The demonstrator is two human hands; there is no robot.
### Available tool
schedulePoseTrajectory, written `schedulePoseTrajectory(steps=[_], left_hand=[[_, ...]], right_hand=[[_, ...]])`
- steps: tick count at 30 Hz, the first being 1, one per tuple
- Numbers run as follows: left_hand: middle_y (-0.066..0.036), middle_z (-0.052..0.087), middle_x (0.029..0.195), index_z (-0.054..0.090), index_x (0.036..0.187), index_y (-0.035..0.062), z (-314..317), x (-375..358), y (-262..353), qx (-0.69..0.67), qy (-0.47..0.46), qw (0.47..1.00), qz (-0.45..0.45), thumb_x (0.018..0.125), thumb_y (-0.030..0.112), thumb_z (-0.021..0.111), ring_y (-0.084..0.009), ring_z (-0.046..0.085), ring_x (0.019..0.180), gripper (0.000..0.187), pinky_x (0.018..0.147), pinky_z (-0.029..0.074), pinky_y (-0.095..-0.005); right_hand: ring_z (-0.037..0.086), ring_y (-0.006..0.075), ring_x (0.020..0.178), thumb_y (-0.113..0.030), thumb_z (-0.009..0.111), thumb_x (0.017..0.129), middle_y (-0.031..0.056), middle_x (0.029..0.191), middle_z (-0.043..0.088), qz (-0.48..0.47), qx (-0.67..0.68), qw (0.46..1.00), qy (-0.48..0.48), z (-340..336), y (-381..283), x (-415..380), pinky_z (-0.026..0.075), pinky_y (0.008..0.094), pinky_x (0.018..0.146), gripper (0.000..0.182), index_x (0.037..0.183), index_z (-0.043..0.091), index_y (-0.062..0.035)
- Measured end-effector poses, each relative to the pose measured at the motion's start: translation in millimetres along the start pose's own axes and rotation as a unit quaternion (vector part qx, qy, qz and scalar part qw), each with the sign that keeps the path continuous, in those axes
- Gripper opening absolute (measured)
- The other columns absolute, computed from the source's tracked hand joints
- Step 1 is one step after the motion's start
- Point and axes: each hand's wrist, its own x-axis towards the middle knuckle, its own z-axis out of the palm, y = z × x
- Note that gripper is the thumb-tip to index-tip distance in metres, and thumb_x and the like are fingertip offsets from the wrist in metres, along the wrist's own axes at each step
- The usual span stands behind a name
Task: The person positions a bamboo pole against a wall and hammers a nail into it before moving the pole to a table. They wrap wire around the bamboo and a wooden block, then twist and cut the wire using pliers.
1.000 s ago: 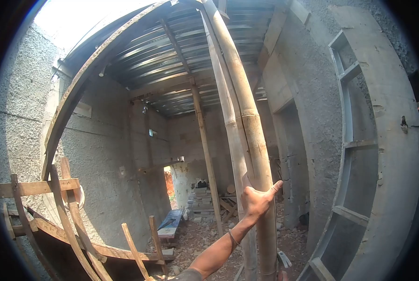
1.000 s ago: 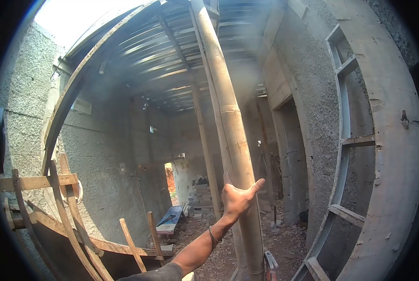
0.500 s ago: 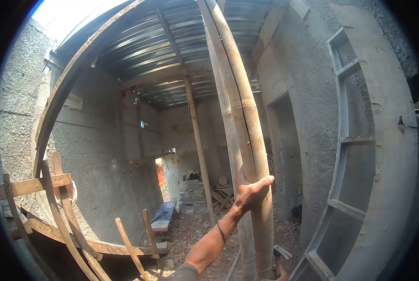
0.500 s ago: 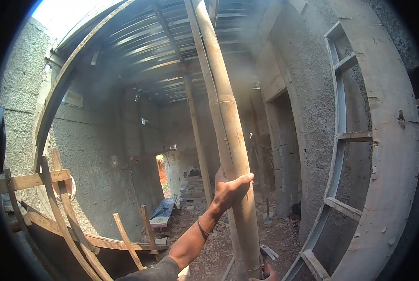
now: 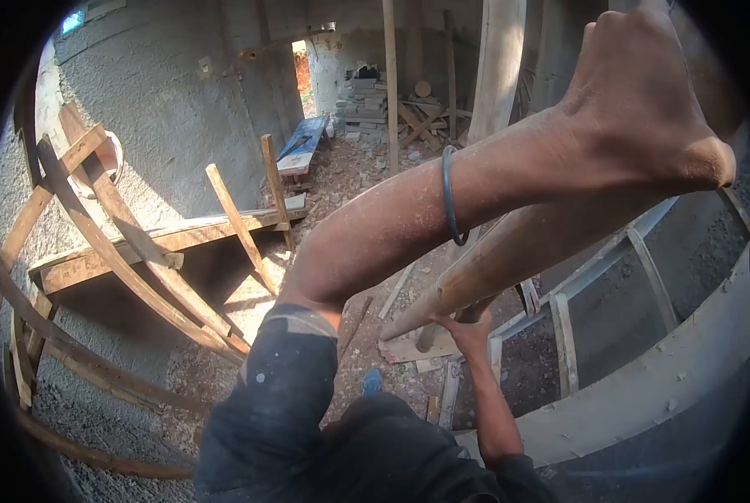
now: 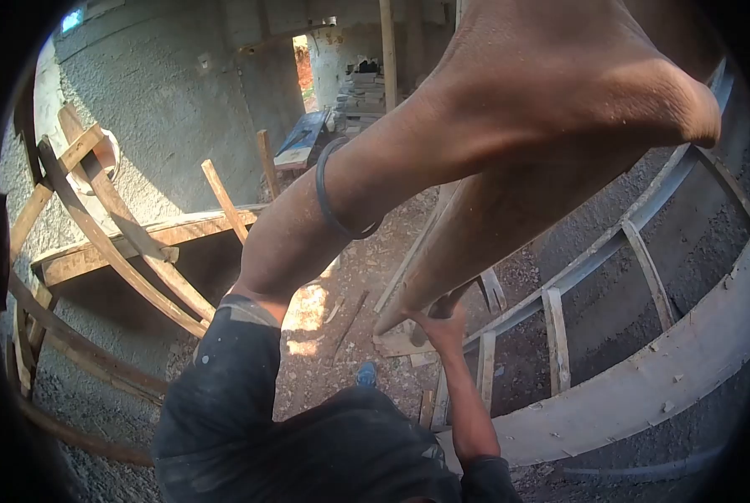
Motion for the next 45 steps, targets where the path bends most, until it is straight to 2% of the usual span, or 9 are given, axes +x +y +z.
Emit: schedulePoseTrajectory(steps=[4, 6, 10, 15, 17, 19, 35, 42, 45], left_hand=[[-0.014, 0.066, 0.088, 0.050, 0.115, -0.0048, -13, -23, 0, -0.087, -0.069, 0.988, -0.103, 0.067, 0.014, 0.074, -0.0243, 0.069, 0.081, 0.057, 0.064, 0.058, -0.0361], [-0.018, 0.067, 0.092, 0.042, 0.127, -0.0059, 21, -36, -52, 0.018, 0.245, 0.967, 0.074, 0.071, 0.007, 0.067, -0.0284, 0.070, 0.083, 0.063, 0.067, 0.059, -0.0355], [-0.020, 0.065, 0.077, 0.051, 0.107, -0.0094, 2, -83, -122, 0.293, 0.327, 0.873, 0.212, 0.056, 0.025, 0.080, -0.0252, 0.066, 0.058, 0.068, 0.060, 0.057, -0.0325], [-0.014, 0.066, 0.074, 0.054, 0.106, -0.0057, -29, -136, -172, 0.160, 0.320, 0.917, 0.178, 0.056, 0.025, 0.081, -0.0259, 0.070, 0.067, 0.064, 0.063, 0.059, -0.0315], [-0.017, 0.067, 0.079, 0.059, 0.107, -0.0074, -68, -148, -188, 0.274, 0.356, 0.856, 0.254, 0.065, 0.022, 0.080, -0.0219, 0.070, 0.072, 0.055, 0.073, 0.058, -0.0307], [-0.023, 0.065, 0.102, 0.041, 0.131, -0.0033, -112, -156, -218, 0.198, 0.330, 0.890, 0.245, 0.077, 0.014, 0.068, -0.0327, 0.069, 0.091, 0.063, 0.079, 0.059, -0.0349], [-0.019, 0.061, 0.115, 0.051, 0.125, -0.0131, -312, -364, -377, 0.116, 0.321, 0.920, -0.194, 0.097, 0.028, 0.052, -0.0242, 0.060, 0.105, 0.050, 0.094, 0.045, -0.0325], [-0.026, 0.060, 0.118, 0.054, 0.123, -0.0088, -332, -411, -518, 0.255, 0.545, 0.777, -0.186, 0.090, 0.025, 0.056, -0.0327, 0.059, 0.109, 0.048, 0.098, 0.045, -0.0428], [-0.027, 0.059, 0.115, 0.054, 0.124, -0.0069, -410, -503, -589, 0.247, 0.331, 0.906, -0.096, 0.092, 0.023, 0.054, -0.0308, 0.060, 0.108, 0.044, 0.091, 0.052, -0.0428]], right_hand=[[0.059, 0.0192, 0.106, -0.021, 0.086, 0.073, 0.0092, 0.104, 0.067, 0.049, -0.109, 0.992, 0.038, 15, 38, 28, 0.045, 0.0326, 0.093, 0.050, 0.110, 0.062, 0.0014], [0.060, 0.0189, 0.099, -0.028, 0.081, 0.080, 0.0087, 0.101, 0.067, 0.058, -0.042, 0.996, 0.052, 22, 38, 31, 0.046, 0.0330, 0.089, 0.047, 0.112, 0.062, 0.0004], [0.050, 0.0081, 0.052, -0.030, 0.072, 0.089, 0.0054, 0.081, 0.064, 0.153, -0.046, 0.987, 0.021, 46, 5, 58, 0.040, 0.0266, 0.044, 0.035, 0.107, 0.062, -0.0020], [0.041, 0.0067, 0.043, -0.031, 0.068, 0.092, -0.0031, 0.062, 0.045, 0.191, -0.049, 0.980, 0.012, 73, 22, 169, 0.035, 0.0244, 0.038, 0.029, 0.086, 0.051, -0.0086], [0.040, 0.0070, 0.043, -0.031, 0.067, 0.092, -0.0030, 0.062, 0.044, 0.203, -0.054, 0.978, 0.011, 86, 43, 192, 0.035, 0.0238, 0.038, 0.028, 0.087, 0.050, -0.0097], [0.041, 0.0070, 0.043, -0.029, 0.068, 0.092, -0.0027, 0.062, 0.045, 0.250, -0.008, 0.968, -0.003, 103, 66, 197, 0.035, 0.0239, 0.038, 0.026, 0.087, 0.050, -0.0100], [0.041, 0.0057, 0.041, -0.019, 0.073, 0.087, -0.0019, 0.063, 0.050, 0.260, 0.038, 0.964, -0.044, 261, 244, 361, 0.031, 0.0229, 0.035, 0.022, 0.093, 0.055, -0.0079], [0.041, 0.0060, 0.043, -0.026, 0.072, 0.088, -0.0046, 0.061, 0.047, 0.304, 0.060, 0.943, -0.121, 326, 410, 525, 0.034, 0.0242, 0.039, 0.025, 0.087, 0.053, -0.0094], [0.043, 0.0075, 0.050, -0.031, 0.072, 0.088, -0.0042, 0.061, 0.046, 0.285, -0.044, 0.942, -0.171, 337, 514, 637, 0.037, 0.0258, 0.046, 0.028, 0.088, 0.056, -0.0075]])
